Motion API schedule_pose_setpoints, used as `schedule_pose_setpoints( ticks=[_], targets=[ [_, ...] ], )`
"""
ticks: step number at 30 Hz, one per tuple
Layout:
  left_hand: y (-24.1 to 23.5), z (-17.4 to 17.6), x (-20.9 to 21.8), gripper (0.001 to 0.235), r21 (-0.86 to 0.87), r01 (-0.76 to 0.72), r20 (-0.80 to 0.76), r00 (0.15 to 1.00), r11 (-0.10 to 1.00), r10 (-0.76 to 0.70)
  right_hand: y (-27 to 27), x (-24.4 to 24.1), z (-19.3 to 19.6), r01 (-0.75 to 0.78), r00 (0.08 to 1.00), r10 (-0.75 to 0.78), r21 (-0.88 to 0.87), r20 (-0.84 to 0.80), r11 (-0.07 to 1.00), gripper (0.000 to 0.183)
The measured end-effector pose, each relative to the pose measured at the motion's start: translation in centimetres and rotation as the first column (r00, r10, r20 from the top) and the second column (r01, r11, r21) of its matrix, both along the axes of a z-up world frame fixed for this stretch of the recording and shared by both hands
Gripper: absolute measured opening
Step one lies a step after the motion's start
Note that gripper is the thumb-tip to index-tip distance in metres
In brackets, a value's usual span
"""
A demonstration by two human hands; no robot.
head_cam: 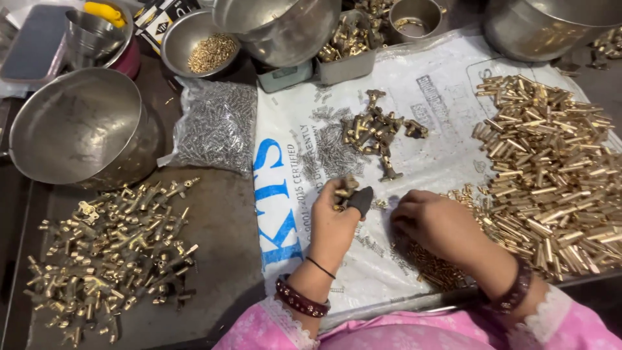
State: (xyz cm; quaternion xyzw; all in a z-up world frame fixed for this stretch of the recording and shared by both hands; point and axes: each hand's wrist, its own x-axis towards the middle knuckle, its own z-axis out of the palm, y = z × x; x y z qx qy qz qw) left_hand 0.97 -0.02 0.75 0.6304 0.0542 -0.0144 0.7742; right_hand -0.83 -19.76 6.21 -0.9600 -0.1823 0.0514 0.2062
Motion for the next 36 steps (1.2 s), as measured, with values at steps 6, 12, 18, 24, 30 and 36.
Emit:
schedule_pose_setpoints(
  ticks=[6,12,18,24,30,36],
  targets=[
    [0.3,-1.6,0.0,0.033,0.165,0.083,0.050,0.995,0.983,-0.092,1.7,-0.5,-1.1,-0.051,0.987,0.079,-0.196,0.139,0.979,0.017],
    [0.3,2.3,-1.1,0.040,0.465,0.232,-0.011,0.967,0.854,-0.256,1.0,-0.1,0.8,0.319,0.948,-0.308,0.280,-0.086,0.905,0.026],
    [0.1,1.8,-1.9,0.045,0.510,0.235,0.222,0.894,0.828,-0.390,1.1,-1.2,1.3,0.129,0.985,-0.174,0.613,0.015,0.779,0.020],
    [-0.2,0.0,-1.6,0.045,0.395,0.273,0.149,0.923,0.877,-0.354,0.2,-0.8,1.7,-0.054,0.983,-0.049,0.527,0.180,0.848,0.016],
    [0.3,0.6,-0.7,0.037,0.009,0.286,0.048,0.957,0.958,-0.286,-12.1,8.7,-2.0,0.375,0.862,-0.279,-0.164,0.423,0.912,0.021],
    [0.1,0.5,-0.6,0.021,0.098,0.209,0.158,0.962,0.973,-0.223,-15.5,12.0,-3.9,0.274,0.915,-0.101,-0.418,0.391,0.866,0.030]
  ],
)
